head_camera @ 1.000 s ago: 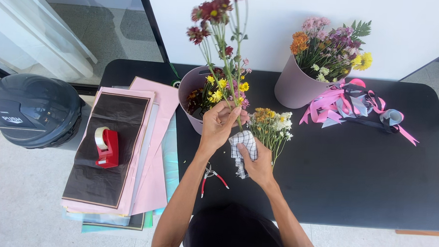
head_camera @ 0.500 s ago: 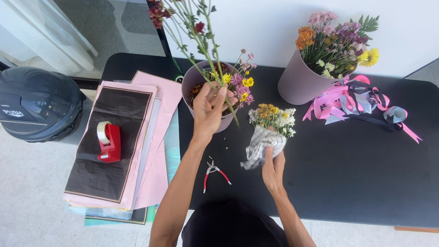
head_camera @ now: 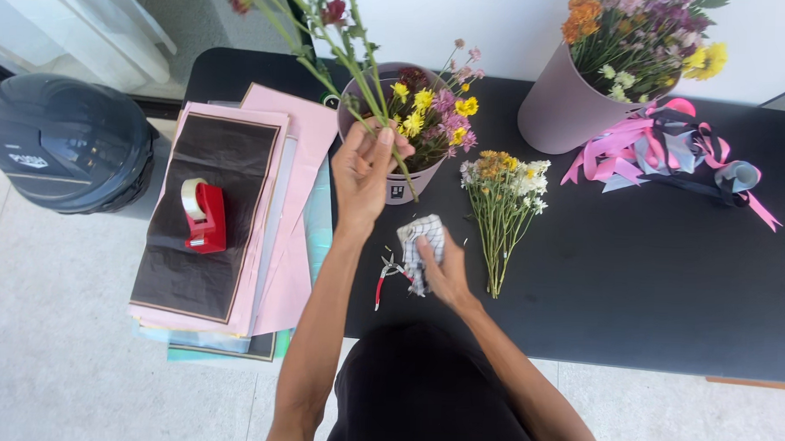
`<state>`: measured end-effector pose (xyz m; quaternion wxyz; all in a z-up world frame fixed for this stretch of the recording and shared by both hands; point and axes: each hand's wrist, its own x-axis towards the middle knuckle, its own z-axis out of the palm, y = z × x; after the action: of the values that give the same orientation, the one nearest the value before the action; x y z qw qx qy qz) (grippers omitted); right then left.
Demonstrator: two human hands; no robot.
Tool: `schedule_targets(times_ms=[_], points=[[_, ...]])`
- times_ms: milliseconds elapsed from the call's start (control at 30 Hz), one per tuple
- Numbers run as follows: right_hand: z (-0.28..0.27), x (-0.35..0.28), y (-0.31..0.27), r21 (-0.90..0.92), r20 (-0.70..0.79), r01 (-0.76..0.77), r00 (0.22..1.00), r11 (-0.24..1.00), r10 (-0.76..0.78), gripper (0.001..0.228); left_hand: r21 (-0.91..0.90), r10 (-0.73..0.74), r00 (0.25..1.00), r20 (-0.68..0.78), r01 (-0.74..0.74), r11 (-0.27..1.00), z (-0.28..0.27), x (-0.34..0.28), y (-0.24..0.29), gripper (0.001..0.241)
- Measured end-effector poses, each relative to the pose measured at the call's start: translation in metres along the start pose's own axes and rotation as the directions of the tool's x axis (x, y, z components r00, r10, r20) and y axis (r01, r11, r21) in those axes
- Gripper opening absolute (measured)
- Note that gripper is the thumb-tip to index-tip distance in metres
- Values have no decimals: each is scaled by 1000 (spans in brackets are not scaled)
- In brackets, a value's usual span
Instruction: The person selects stems of flowers from a bucket, wipes each stem with a cloth, and trims the bottom with shears before placing them into a growing bundle on the table.
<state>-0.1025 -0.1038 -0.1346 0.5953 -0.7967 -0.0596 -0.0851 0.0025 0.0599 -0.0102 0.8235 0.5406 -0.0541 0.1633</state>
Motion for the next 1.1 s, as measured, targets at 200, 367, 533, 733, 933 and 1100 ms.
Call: schedule_targets(times_ms=[200,367,533,733,933,1100], points=[[79,-33,80,-250,540,-492,644,834,542,72,110,14,1000,23,-17,994,-50,-13,2,22],[174,-52,146,-335,652,-423,541,842,531,85,67,-36,999,6,36,997,-70,-32,-19,23],[197,-65,120,-240,683,-321,615,916,394,83,61,-27,1000,12,26,998,-89,-39,-38,22],[129,-55,106,-788,377,70,840,611,391,88,113,-75,997,28,71,991,-95,-44,-46,18],[109,-62,132,-850,230,-154,753,504,617,131,90,-109,992,64,104,991,-87,-48,-57,19],[105,-59,155,-812,213,-185,788,553,577,126,91,-131,988,80,124,988,-83,-55,-76,19]])
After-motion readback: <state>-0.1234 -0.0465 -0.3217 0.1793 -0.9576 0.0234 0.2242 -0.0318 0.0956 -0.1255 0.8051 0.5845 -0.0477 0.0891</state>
